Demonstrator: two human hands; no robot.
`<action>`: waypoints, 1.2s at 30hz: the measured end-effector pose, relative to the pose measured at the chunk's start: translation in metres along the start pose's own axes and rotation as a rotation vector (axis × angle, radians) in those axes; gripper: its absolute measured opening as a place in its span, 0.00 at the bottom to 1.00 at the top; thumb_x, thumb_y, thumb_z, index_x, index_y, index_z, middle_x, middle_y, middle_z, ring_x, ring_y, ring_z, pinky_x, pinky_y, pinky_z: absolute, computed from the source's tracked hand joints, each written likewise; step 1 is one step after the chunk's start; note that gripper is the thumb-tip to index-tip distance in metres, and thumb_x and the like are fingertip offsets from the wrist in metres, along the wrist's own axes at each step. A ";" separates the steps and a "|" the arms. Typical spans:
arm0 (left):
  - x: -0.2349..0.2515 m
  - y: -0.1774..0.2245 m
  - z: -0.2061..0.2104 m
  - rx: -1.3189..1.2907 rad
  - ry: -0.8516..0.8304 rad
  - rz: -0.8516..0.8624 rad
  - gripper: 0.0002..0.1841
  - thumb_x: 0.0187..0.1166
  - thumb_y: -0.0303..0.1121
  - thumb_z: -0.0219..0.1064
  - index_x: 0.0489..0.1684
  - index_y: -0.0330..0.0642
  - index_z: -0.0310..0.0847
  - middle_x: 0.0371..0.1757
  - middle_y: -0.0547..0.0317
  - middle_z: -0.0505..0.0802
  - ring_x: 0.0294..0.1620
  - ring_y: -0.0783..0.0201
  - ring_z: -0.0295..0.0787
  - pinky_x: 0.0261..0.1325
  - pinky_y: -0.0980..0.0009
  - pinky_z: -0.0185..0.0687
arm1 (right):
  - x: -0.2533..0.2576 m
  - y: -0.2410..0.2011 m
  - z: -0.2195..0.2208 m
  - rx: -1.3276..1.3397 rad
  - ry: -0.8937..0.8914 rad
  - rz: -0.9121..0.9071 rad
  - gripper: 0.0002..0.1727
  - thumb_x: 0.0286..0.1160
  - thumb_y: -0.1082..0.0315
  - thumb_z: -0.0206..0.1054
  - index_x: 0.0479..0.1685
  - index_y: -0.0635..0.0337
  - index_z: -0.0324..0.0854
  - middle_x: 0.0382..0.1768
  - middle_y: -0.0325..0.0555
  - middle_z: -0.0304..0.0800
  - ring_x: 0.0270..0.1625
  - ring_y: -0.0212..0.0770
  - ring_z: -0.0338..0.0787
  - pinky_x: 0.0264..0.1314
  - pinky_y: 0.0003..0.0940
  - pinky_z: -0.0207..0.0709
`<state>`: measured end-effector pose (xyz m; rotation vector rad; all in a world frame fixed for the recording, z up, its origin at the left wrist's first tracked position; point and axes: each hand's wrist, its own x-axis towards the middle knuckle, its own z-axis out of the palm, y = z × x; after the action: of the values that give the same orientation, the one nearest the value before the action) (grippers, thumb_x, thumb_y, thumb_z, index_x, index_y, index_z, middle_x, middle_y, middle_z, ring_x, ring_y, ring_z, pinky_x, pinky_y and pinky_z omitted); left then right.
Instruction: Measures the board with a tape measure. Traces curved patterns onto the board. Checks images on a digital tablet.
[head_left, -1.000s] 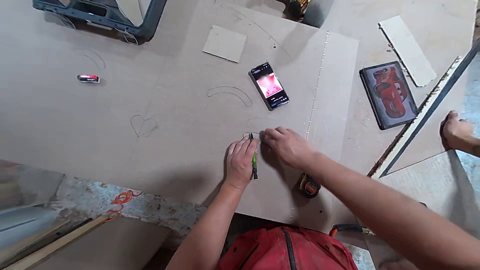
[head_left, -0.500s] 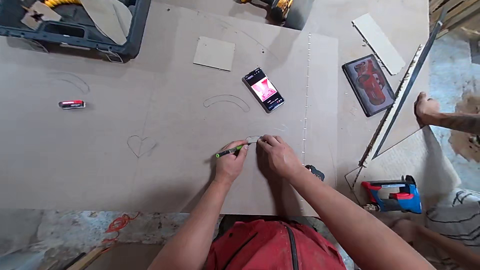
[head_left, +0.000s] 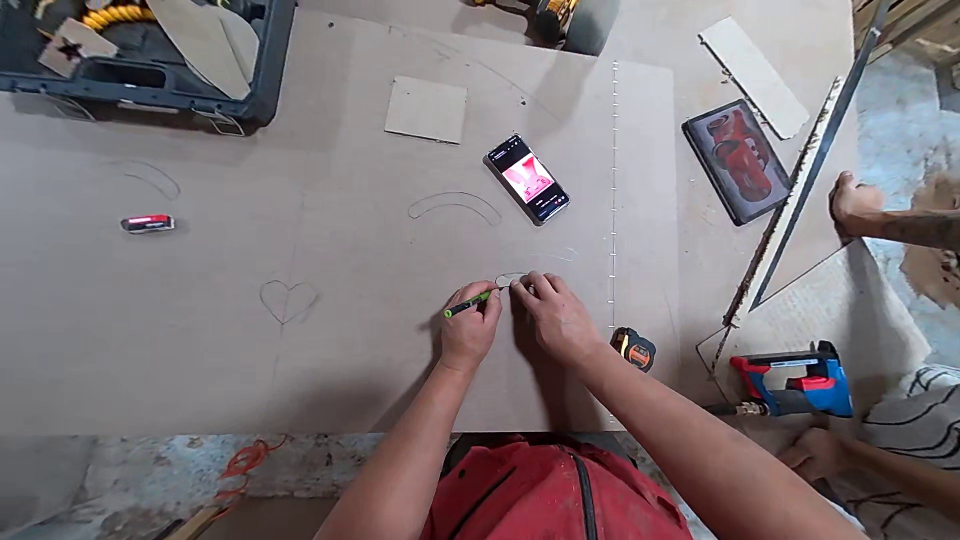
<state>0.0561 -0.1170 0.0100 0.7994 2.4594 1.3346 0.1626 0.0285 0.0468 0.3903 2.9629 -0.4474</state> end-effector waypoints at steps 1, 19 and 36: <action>0.000 0.000 0.000 -0.001 0.005 -0.007 0.09 0.83 0.37 0.66 0.50 0.46 0.91 0.42 0.62 0.95 0.38 0.72 0.90 0.45 0.71 0.89 | 0.000 0.000 -0.001 -0.012 -0.012 0.005 0.31 0.77 0.74 0.62 0.82 0.44 0.77 0.74 0.46 0.79 0.77 0.51 0.77 0.76 0.44 0.77; 0.006 0.003 0.006 -0.136 0.108 -0.106 0.10 0.87 0.34 0.65 0.52 0.40 0.88 0.38 0.59 0.96 0.35 0.70 0.95 0.43 0.67 0.95 | -0.001 -0.003 -0.002 -0.043 -0.067 0.029 0.33 0.76 0.74 0.63 0.85 0.43 0.73 0.78 0.46 0.76 0.80 0.53 0.74 0.75 0.45 0.78; 0.032 0.013 -0.022 0.014 -0.171 -0.292 0.12 0.88 0.41 0.63 0.49 0.45 0.89 0.35 0.59 0.96 0.33 0.62 0.96 0.42 0.53 0.95 | -0.001 -0.003 -0.001 0.002 -0.036 0.053 0.32 0.74 0.71 0.65 0.83 0.43 0.75 0.76 0.45 0.77 0.78 0.52 0.75 0.75 0.46 0.78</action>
<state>0.0247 -0.1089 0.0347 0.5088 2.3434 1.0976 0.1631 0.0262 0.0486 0.4554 2.9098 -0.4463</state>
